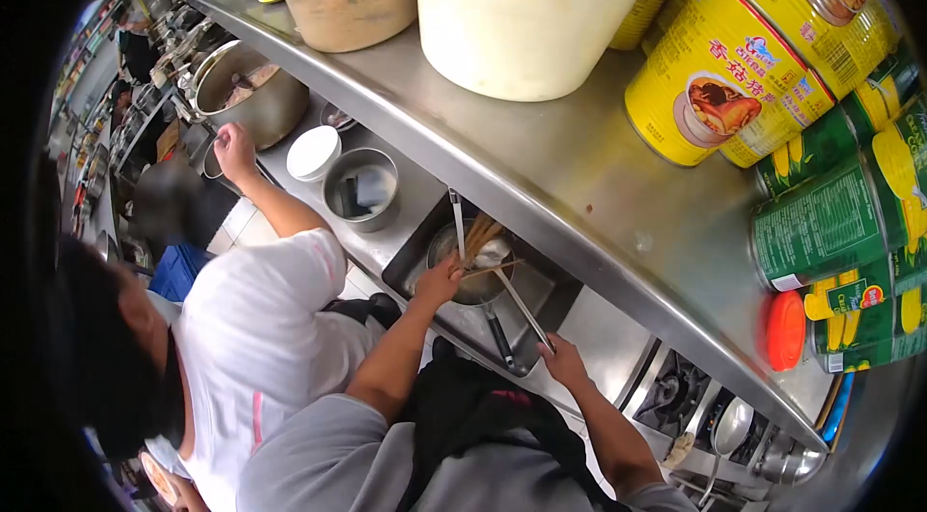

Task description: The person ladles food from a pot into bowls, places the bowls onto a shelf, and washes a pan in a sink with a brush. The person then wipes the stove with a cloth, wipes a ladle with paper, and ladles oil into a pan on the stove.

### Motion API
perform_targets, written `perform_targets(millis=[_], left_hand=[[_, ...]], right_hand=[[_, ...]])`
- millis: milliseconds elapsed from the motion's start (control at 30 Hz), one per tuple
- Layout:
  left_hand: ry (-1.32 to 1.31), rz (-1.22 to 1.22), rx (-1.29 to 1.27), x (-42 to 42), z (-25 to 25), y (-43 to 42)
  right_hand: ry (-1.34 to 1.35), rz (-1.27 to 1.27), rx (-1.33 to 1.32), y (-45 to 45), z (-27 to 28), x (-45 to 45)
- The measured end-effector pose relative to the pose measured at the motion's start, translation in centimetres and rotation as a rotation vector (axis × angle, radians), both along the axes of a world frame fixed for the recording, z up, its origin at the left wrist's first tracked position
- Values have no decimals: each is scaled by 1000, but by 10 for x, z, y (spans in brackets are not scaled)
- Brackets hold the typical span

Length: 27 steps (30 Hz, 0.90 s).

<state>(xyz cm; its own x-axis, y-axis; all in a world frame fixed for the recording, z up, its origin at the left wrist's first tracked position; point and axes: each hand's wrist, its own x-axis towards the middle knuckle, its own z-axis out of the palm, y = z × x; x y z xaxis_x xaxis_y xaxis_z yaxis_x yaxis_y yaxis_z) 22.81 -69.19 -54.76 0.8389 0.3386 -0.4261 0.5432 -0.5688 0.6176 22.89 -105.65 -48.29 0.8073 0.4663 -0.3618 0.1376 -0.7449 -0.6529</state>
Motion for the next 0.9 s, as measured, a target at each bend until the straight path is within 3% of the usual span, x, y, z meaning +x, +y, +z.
perform_targets(millis=[67, 100, 133, 200, 267, 300, 333, 367, 400, 433, 467, 533, 667, 700, 767, 833, 900], left_hand=[[-85, 100, 81, -2, -53, 14], [-84, 109, 77, -5, -50, 11], [-74, 75, 76, -10, -42, 11], [-109, 74, 37, -21, -21, 12], [-351, 140, 10, -30, -6, -2], [6, 35, 19, -22, 70, 0], [-196, 52, 34, -26, 78, -6], [-91, -99, -38, -24, 80, 0], [-472, -72, 94, -13, -1, -17], [-352, -48, 52, -27, 57, -22], [-249, 0, 37, -28, 62, -22], [-367, 187, -116, -6, -20, -16], [-181, 154, 107, -34, 25, -15], [-249, 174, 87, -34, 33, -24], [-318, 215, 79, -38, 39, -38], [-341, 47, 178, -44, 36, -50], [-351, 98, 151, -52, 18, -48]], right_hand=[[-1, -40, 31, 2, 0, -2], [6, -81, 47, -4, 0, -5], [6, -67, 47, -13, -6, -2], [-273, -15, 41, -25, -21, 8], [-273, -21, -172, -27, 5, 15], [-333, -13, -301, -21, 20, 16], [-268, 27, -297, -11, 42, 19], [-418, 92, -226, -22, 24, 22], [-327, 135, -355, -8, 48, 19], [-287, 162, -350, -4, 61, 16], [-366, 172, -273, -20, 29, 24], [-176, 263, -367, -36, 34, 39], [-172, 323, -348, -15, 31, 49], [-173, 339, -344, -9, 32, 50], [-182, 364, -334, 0, 31, 52], [-188, 383, -326, 9, 30, 54], [-189, 407, -322, 11, 30, 54]])
